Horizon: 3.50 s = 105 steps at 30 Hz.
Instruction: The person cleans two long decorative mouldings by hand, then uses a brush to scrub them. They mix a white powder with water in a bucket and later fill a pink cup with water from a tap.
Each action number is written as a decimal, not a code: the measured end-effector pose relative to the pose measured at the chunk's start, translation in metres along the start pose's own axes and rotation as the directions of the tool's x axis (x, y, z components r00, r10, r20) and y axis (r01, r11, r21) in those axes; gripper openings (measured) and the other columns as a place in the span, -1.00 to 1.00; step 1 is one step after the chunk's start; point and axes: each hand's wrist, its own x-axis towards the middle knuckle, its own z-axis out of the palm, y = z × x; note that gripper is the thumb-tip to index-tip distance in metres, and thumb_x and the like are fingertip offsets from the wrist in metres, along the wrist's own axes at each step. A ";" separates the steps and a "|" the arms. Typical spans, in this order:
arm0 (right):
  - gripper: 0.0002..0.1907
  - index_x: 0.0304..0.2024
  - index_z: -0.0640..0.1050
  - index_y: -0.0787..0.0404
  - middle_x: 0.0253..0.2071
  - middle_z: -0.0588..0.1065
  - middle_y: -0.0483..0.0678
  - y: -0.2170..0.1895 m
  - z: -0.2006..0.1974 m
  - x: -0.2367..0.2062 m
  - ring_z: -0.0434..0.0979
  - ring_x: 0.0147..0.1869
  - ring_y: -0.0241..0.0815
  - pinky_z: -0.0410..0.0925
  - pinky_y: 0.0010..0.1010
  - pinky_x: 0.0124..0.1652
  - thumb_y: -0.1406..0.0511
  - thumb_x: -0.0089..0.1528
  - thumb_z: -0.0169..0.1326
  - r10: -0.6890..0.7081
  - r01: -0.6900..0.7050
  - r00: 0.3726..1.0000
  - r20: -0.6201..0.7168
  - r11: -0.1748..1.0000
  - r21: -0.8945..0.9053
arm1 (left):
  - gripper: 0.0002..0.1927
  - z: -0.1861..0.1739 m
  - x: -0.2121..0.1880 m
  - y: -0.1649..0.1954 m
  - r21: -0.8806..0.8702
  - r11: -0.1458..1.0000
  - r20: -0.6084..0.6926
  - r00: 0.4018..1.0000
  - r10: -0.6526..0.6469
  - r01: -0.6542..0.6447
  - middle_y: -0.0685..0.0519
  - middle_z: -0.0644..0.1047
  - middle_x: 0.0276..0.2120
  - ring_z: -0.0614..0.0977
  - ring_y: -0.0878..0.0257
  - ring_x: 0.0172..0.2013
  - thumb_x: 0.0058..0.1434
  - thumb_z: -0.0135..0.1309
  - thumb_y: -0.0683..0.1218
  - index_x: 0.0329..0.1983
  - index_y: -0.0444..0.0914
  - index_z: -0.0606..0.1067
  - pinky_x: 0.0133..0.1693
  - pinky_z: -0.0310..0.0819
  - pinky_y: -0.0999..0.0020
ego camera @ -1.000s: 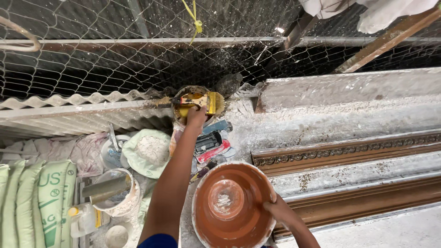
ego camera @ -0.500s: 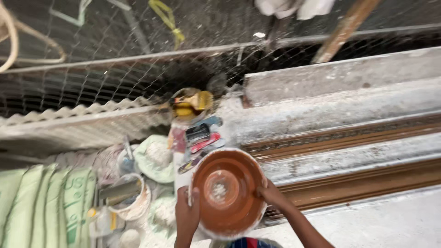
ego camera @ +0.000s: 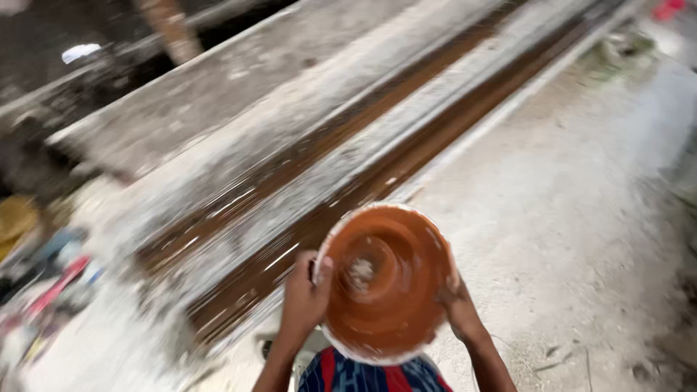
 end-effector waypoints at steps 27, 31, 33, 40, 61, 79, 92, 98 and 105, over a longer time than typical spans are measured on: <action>-0.22 0.40 0.26 0.29 0.25 0.42 0.17 -0.139 -0.663 0.345 0.44 0.26 0.08 0.35 -0.16 0.14 0.50 0.07 -0.13 0.191 0.359 0.688 -0.700 0.749 0.557 | -0.60 0.849 0.415 0.354 -0.306 0.849 0.765 0.420 0.488 -0.430 -0.22 0.58 -0.35 0.66 -0.07 -0.35 0.47 -0.12 0.04 0.21 -0.31 0.39 -0.27 0.51 0.17; -0.23 0.41 0.26 0.26 0.25 0.41 0.14 -0.136 -0.783 0.447 0.42 0.25 0.07 0.33 -0.16 0.15 0.48 0.09 -0.08 0.241 0.347 0.656 -0.716 0.746 0.569 | -0.61 0.999 0.466 0.387 -0.298 0.813 0.729 0.432 0.532 -0.500 -0.27 0.60 -0.27 0.66 -0.17 -0.25 0.48 -0.11 0.04 0.19 -0.32 0.40 -0.25 0.51 0.12; -0.27 0.41 0.27 0.31 0.23 0.41 0.15 -0.148 -0.851 0.483 0.42 0.23 0.07 0.32 -0.15 0.14 0.46 0.12 -0.06 0.252 0.301 0.659 -0.709 0.776 0.555 | -0.61 1.075 0.488 0.414 -0.271 0.865 0.752 0.469 0.464 -0.422 -0.25 0.61 -0.31 0.67 -0.14 -0.30 0.46 -0.12 0.05 0.18 -0.30 0.43 -0.27 0.52 0.13; -0.24 0.45 0.21 0.33 0.33 0.37 0.20 -0.284 -1.066 0.637 0.36 0.33 0.04 0.25 -0.18 0.26 0.42 0.15 -0.06 0.087 0.212 0.833 -0.547 0.862 0.461 | -0.56 1.254 0.604 0.530 -0.079 0.974 0.810 0.556 0.187 -0.213 -0.13 0.42 -0.59 0.44 0.19 -0.55 0.39 -0.06 0.07 0.20 -0.26 0.47 -0.45 0.37 0.25; -0.40 0.22 0.39 0.27 -0.02 0.48 0.06 -0.397 -1.660 1.099 0.47 0.00 -0.04 0.36 -0.18 -0.01 0.36 0.09 0.08 0.279 0.296 0.667 -0.690 0.751 0.590 | -0.60 1.950 0.939 0.876 -0.071 0.883 0.908 0.336 0.250 -0.464 -0.30 0.59 -0.44 0.67 -0.23 -0.30 0.34 0.00 0.08 0.11 -0.25 0.41 -0.26 0.51 -0.01; -0.32 0.31 0.34 0.27 0.08 0.48 0.05 -0.580 -2.246 1.511 0.49 0.09 -0.04 0.37 -0.20 0.06 0.41 0.08 -0.03 0.228 0.117 0.800 -0.555 0.848 0.517 | -0.61 2.533 1.150 1.025 -0.061 0.994 0.730 0.676 0.103 -0.086 -0.24 0.64 -0.23 0.69 -0.18 -0.14 0.28 0.04 0.06 0.08 -0.23 0.47 -0.13 0.56 0.03; -0.08 0.48 0.16 0.22 0.40 0.32 0.08 -0.842 -2.494 1.870 0.33 0.42 0.00 0.24 -0.22 0.27 0.47 0.00 -0.05 -0.047 0.275 0.895 -0.444 0.841 0.466 | -0.66 2.833 1.440 1.216 -0.099 0.981 0.598 0.779 0.192 -0.166 -0.26 0.61 -0.31 0.68 -0.21 -0.20 0.28 0.05 0.01 0.04 -0.24 0.46 -0.21 0.55 0.05; -0.13 0.44 0.25 0.29 0.45 0.31 0.05 -0.889 -2.599 2.073 0.28 0.49 -0.06 0.12 -0.28 0.36 0.46 0.00 -0.04 -0.069 0.198 0.939 -0.337 0.909 0.366 | -0.64 2.950 1.547 1.229 0.003 1.000 0.505 0.863 0.004 -0.006 -0.29 0.61 -0.30 0.69 -0.20 -0.18 0.29 0.05 0.02 0.08 -0.24 0.44 -0.23 0.54 0.05; -0.18 0.43 0.26 0.30 0.42 0.34 0.05 -1.041 -2.713 2.298 0.29 0.46 -0.03 0.13 -0.27 0.34 0.44 0.05 -0.03 -0.085 0.083 0.996 -0.001 0.974 0.209 | -0.55 3.082 1.658 1.292 -0.216 0.976 0.139 0.988 0.063 -0.032 -0.31 0.62 -0.14 0.66 -0.20 -0.06 0.32 0.07 0.00 0.20 -0.29 0.39 -0.14 0.55 0.07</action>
